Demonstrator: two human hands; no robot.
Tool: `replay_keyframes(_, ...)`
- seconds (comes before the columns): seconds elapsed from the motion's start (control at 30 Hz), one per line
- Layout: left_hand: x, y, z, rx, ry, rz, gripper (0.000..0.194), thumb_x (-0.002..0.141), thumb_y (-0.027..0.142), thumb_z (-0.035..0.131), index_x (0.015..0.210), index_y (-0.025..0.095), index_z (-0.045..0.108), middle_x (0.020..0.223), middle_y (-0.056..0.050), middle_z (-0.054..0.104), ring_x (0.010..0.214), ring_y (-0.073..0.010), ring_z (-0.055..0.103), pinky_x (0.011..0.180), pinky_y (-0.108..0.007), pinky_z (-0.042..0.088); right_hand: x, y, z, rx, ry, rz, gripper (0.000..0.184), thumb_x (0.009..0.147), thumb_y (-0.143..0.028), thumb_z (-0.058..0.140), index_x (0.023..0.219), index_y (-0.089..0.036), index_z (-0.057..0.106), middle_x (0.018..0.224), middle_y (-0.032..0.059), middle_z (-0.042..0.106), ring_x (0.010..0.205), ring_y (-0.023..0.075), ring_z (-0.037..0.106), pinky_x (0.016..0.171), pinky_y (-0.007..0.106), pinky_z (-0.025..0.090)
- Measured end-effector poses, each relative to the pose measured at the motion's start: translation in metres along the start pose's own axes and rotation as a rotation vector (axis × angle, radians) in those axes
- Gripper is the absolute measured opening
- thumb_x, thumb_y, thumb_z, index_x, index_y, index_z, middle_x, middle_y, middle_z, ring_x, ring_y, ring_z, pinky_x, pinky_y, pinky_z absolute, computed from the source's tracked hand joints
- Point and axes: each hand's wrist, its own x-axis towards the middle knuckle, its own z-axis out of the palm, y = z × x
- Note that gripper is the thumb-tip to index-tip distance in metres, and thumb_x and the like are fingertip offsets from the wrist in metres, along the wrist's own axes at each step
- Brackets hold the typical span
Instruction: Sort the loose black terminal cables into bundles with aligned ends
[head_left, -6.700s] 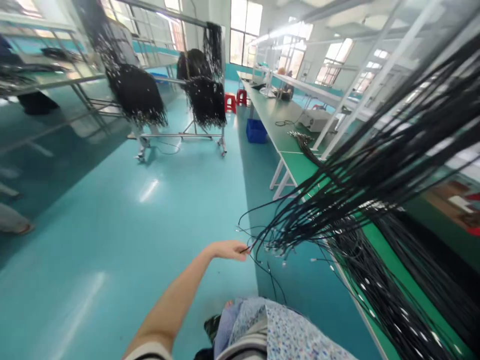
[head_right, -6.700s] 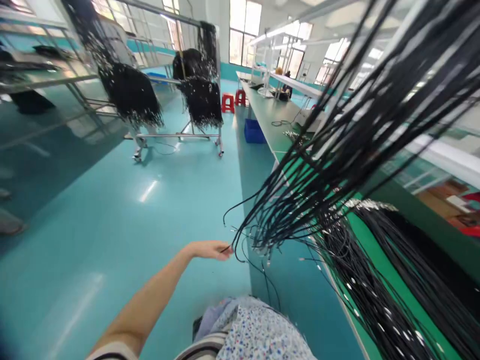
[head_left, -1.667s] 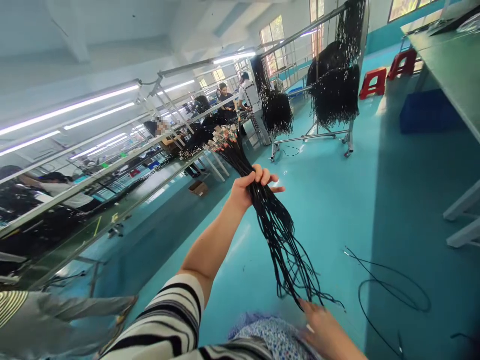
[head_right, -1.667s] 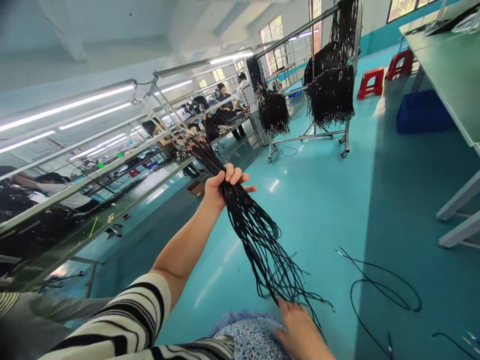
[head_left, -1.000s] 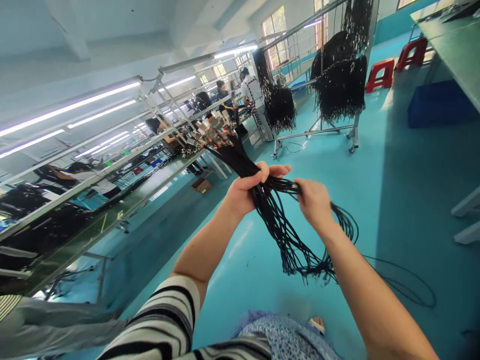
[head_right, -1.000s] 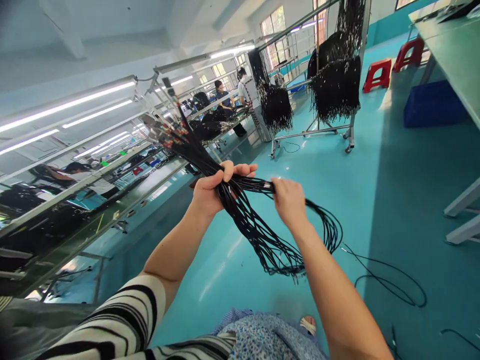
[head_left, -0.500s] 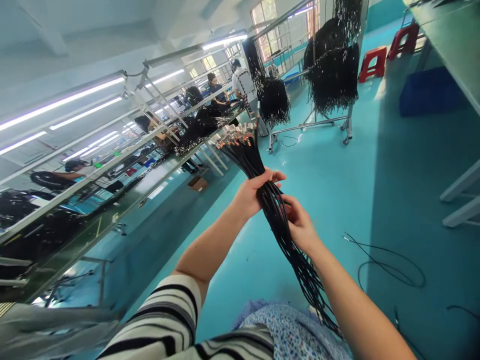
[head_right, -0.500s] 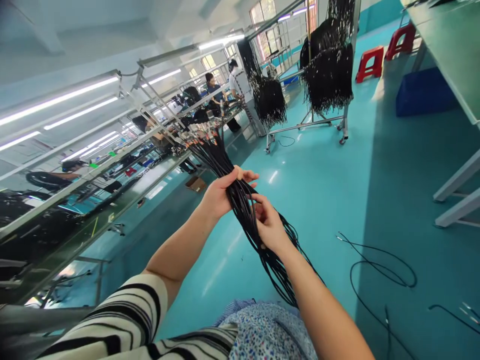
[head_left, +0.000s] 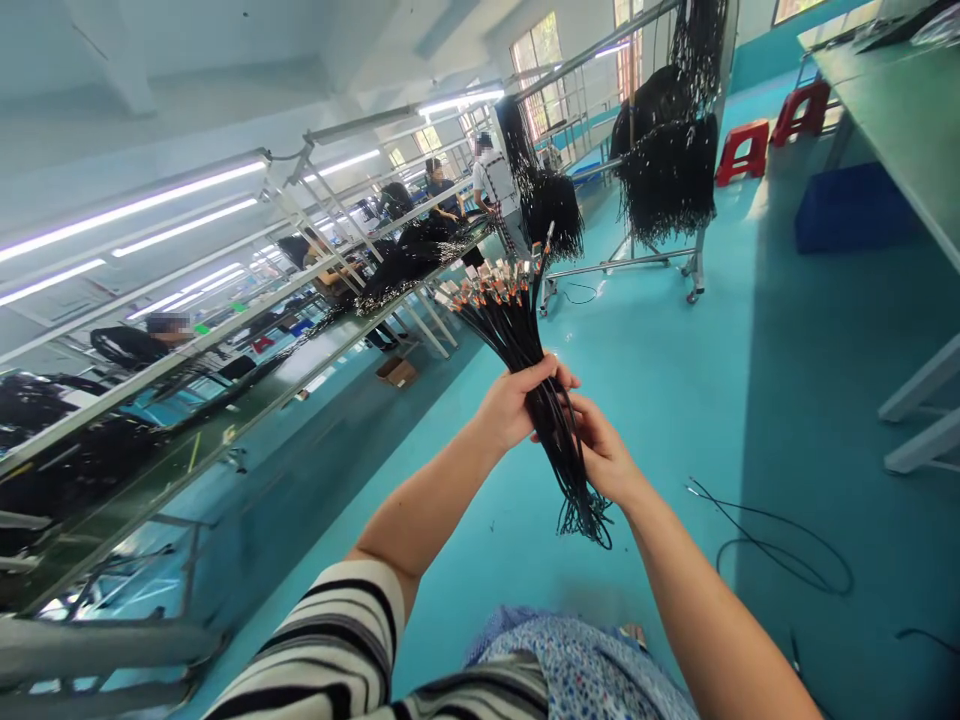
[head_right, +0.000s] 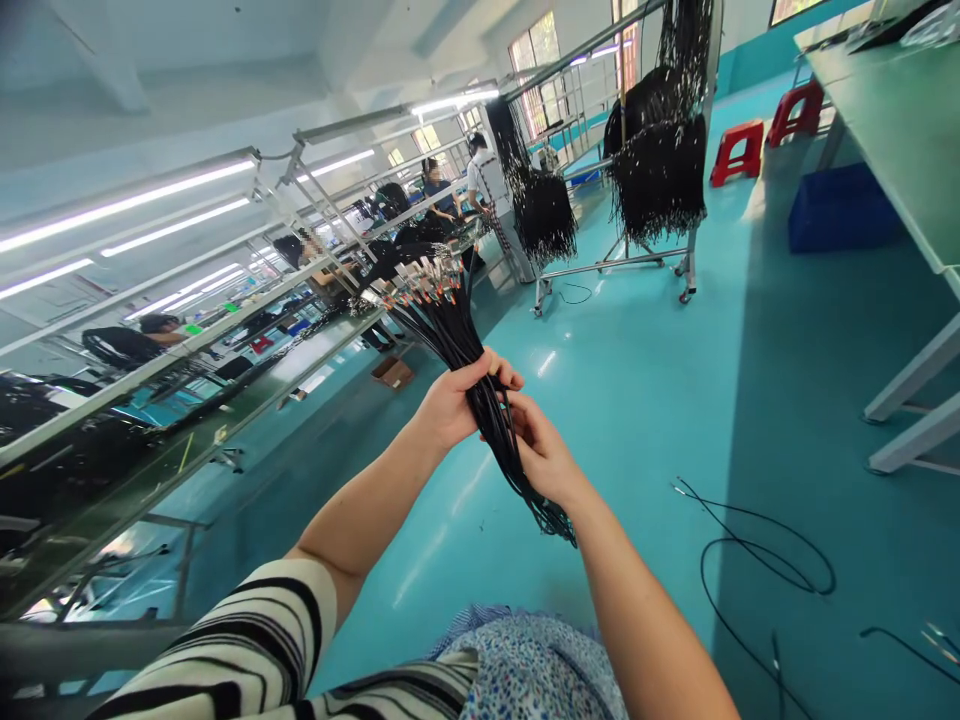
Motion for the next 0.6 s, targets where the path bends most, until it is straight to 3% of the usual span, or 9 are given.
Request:
replay_keyframes(0.1, 0.004, -0.011, -0.009, 0.002, 0.11, 0.057, 0.024, 0.067, 0.031, 0.067, 0.064, 0.014, 0.05, 0.06, 0.0, 0.053, 0.061, -0.0115, 0.054, 0.064, -0.027, 0.045, 0.0, -0.008, 0.002, -0.453, 0.113, -0.013, 0.022, 0.086, -0.026, 0.038, 0.096, -0.019, 0.056, 0.071, 0.0031, 0.058, 0.063, 0.0153, 0.055, 0.06, 0.029, 0.045)
replay_keyframes(0.17, 0.005, -0.017, -0.013, -0.03, 0.176, 0.097, 0.023, 0.066, 0.029, 0.068, 0.068, 0.014, 0.051, 0.062, 0.001, 0.054, 0.06, -0.0104, 0.053, 0.063, -0.025, 0.043, 0.001, -0.017, 0.006, -0.707, 0.254, -0.086, 0.022, 0.085, -0.024, 0.039, 0.095, -0.018, 0.058, 0.078, 0.0059, 0.059, 0.07, 0.0172, 0.056, 0.065, 0.03, 0.044)
replay_keyframes(0.27, 0.003, -0.018, -0.017, -0.091, 0.21, 0.131, 0.023, 0.065, 0.027, 0.069, 0.071, 0.015, 0.051, 0.067, 0.001, 0.057, 0.064, -0.0089, 0.053, 0.064, -0.022, 0.042, 0.008, -0.026, 0.013, -0.896, 0.343, -0.227, 0.021, 0.083, -0.028, 0.047, 0.096, -0.016, 0.059, 0.088, 0.0103, 0.056, 0.082, 0.0206, 0.053, 0.069, 0.032, 0.043)
replay_keyframes(0.43, -0.004, -0.011, -0.027, -0.067, 0.044, 0.057, 0.026, 0.063, 0.03, 0.071, 0.069, 0.013, 0.053, 0.071, 0.001, 0.056, 0.063, -0.0078, 0.051, 0.064, -0.023, 0.042, 0.03, -0.021, 0.01, -0.812, 0.143, -0.186, 0.015, 0.082, -0.025, 0.046, 0.086, -0.016, 0.057, 0.079, 0.0055, 0.056, 0.068, 0.0146, 0.053, 0.063, 0.028, 0.044)
replay_keyframes(0.6, -0.006, -0.007, -0.04, -0.109, -0.041, -0.051, 0.023, 0.056, 0.017, 0.074, 0.065, 0.012, 0.053, 0.071, 0.001, 0.056, 0.067, -0.009, 0.053, 0.07, -0.026, 0.042, 0.04, -0.011, 0.011, -0.546, 0.25, -0.017, 0.015, 0.078, -0.027, 0.046, 0.068, -0.016, 0.05, 0.063, 0.0009, 0.052, 0.053, 0.0098, 0.046, 0.048, 0.022, 0.038)
